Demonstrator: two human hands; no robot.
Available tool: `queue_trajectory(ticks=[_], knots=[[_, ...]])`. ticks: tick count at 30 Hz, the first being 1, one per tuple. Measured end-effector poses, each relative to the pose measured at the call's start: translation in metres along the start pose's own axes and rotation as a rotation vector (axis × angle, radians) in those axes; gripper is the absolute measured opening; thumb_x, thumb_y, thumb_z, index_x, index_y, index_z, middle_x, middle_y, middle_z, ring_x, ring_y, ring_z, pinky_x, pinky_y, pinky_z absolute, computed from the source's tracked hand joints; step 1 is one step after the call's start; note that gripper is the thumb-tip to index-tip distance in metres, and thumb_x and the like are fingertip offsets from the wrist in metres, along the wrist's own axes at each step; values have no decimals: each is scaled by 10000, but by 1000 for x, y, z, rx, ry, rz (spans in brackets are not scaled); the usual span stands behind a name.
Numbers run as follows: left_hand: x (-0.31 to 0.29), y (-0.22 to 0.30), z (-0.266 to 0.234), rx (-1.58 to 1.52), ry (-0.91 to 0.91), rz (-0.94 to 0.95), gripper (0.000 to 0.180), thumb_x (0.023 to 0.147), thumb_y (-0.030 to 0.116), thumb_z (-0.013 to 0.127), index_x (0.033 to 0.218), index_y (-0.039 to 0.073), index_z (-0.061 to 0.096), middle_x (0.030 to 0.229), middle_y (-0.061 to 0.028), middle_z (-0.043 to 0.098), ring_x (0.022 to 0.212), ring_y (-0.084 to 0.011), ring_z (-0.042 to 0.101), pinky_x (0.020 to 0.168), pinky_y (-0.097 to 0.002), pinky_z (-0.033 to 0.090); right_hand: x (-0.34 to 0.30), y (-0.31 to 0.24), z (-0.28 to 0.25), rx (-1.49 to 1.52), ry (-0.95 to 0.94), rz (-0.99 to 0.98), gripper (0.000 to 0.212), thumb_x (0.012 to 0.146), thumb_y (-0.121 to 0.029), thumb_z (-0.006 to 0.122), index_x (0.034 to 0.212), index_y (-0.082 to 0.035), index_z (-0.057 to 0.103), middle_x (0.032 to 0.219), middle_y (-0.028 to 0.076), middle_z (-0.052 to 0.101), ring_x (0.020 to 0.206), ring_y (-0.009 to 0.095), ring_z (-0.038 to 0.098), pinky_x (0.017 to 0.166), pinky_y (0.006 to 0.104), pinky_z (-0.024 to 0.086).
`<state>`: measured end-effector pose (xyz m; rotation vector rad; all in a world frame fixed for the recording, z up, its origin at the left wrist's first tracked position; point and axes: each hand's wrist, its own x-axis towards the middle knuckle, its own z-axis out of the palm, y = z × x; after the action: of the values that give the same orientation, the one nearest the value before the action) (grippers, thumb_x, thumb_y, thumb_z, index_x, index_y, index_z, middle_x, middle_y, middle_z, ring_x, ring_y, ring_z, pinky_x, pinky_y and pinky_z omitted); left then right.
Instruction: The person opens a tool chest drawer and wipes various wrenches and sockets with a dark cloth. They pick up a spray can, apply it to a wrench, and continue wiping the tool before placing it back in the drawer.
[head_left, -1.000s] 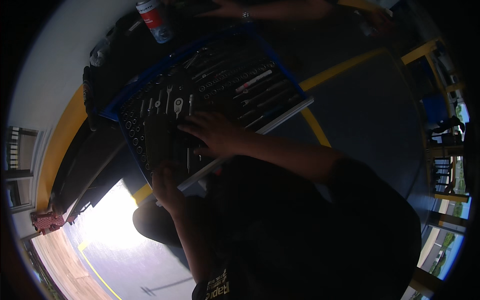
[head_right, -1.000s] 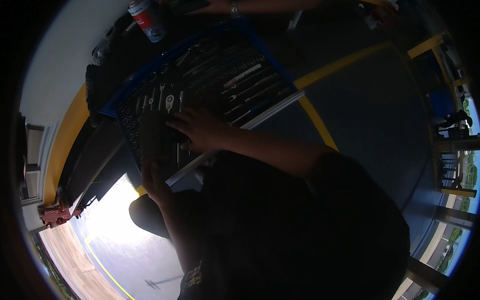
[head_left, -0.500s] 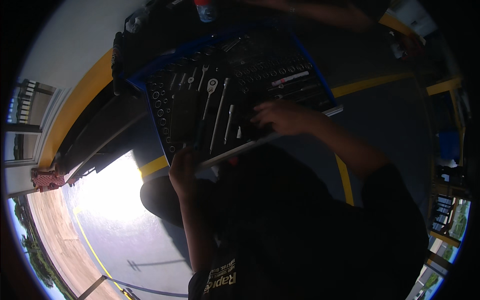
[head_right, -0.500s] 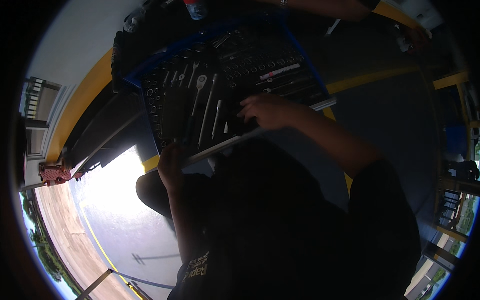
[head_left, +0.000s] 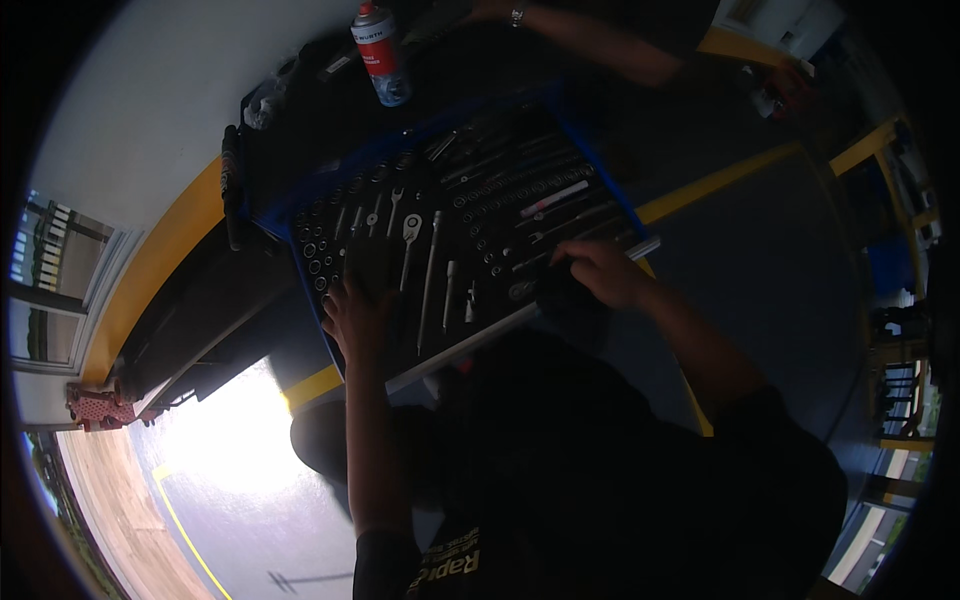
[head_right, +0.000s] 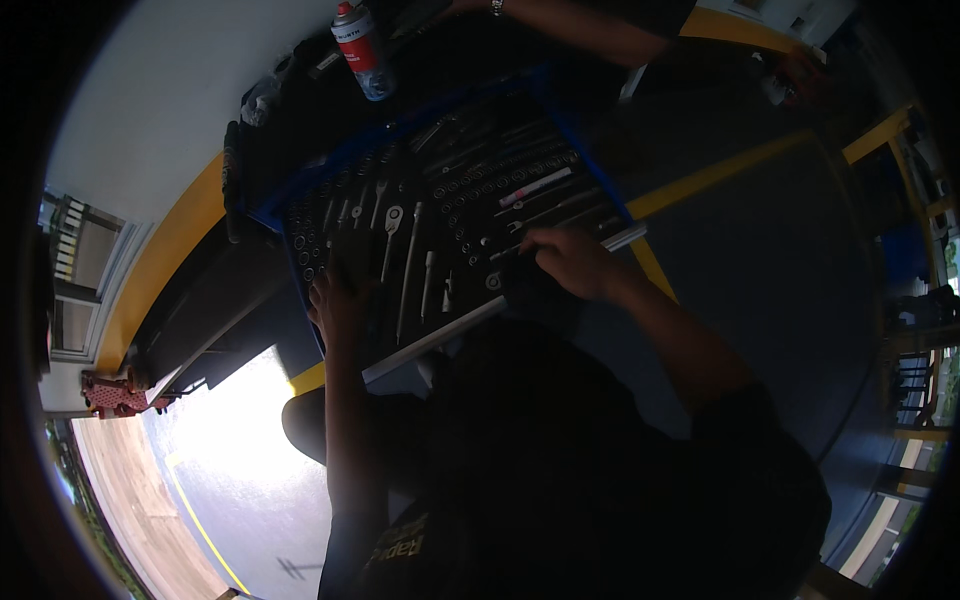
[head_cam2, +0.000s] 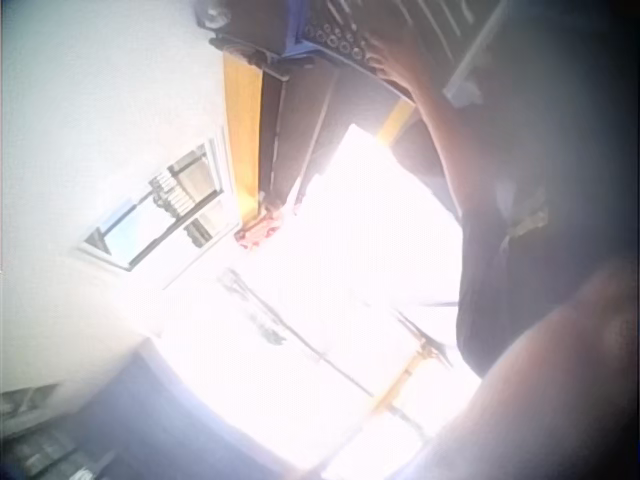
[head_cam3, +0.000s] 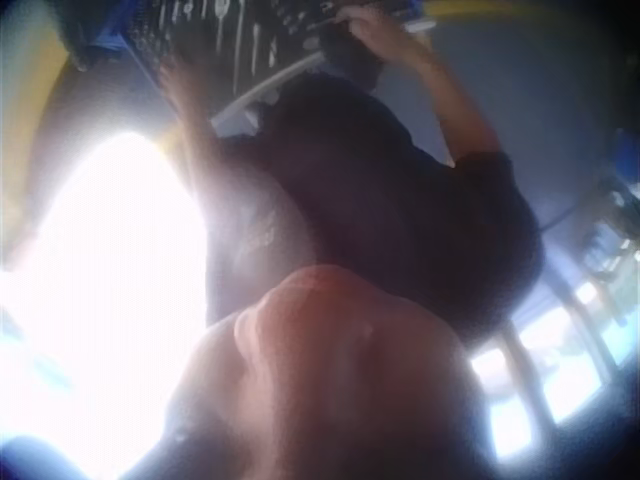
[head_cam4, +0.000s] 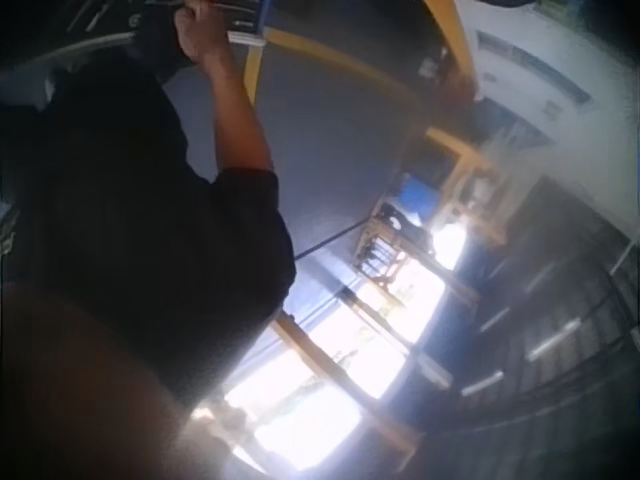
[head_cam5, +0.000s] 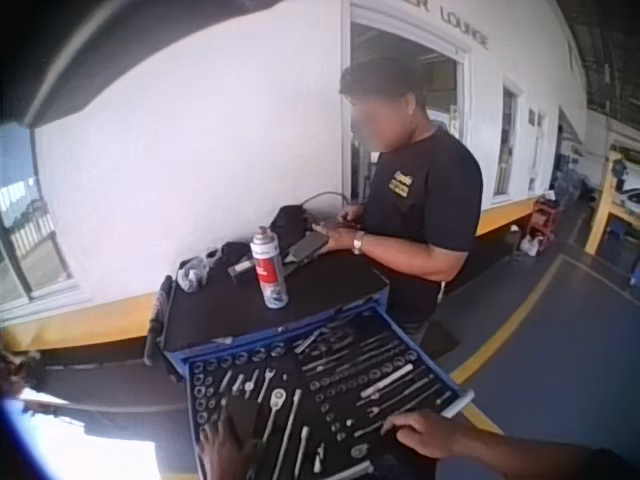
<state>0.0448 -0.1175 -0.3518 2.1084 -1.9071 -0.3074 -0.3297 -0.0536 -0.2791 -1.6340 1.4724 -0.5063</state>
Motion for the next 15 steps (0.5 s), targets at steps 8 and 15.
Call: queue_trajectory(ticks=[8, 15], knots=[[13, -4, -19, -65, -43, -19, 949, 820, 402, 778, 1612, 86, 361, 1463, -220, 529, 1348, -415, 563, 1089, -544, 473, -5, 47, 69, 63, -279, 166, 479, 1080, -481, 563, 1143, -55, 771, 1068, 165, 752, 1066, 270, 714, 982, 407, 528], [6, -134, -8, -563, 178, -219, 806, 847, 346, 759, 1566, 114, 476, 1415, -237, 592, 1208, -386, 663, 1031, -455, 526, 2, 50, 77, 31, -238, 173, 483, 1067, -482, 591, 1061, -51, 808, 914, 125, 763, 891, 224, 719, 861, 381, 541]])
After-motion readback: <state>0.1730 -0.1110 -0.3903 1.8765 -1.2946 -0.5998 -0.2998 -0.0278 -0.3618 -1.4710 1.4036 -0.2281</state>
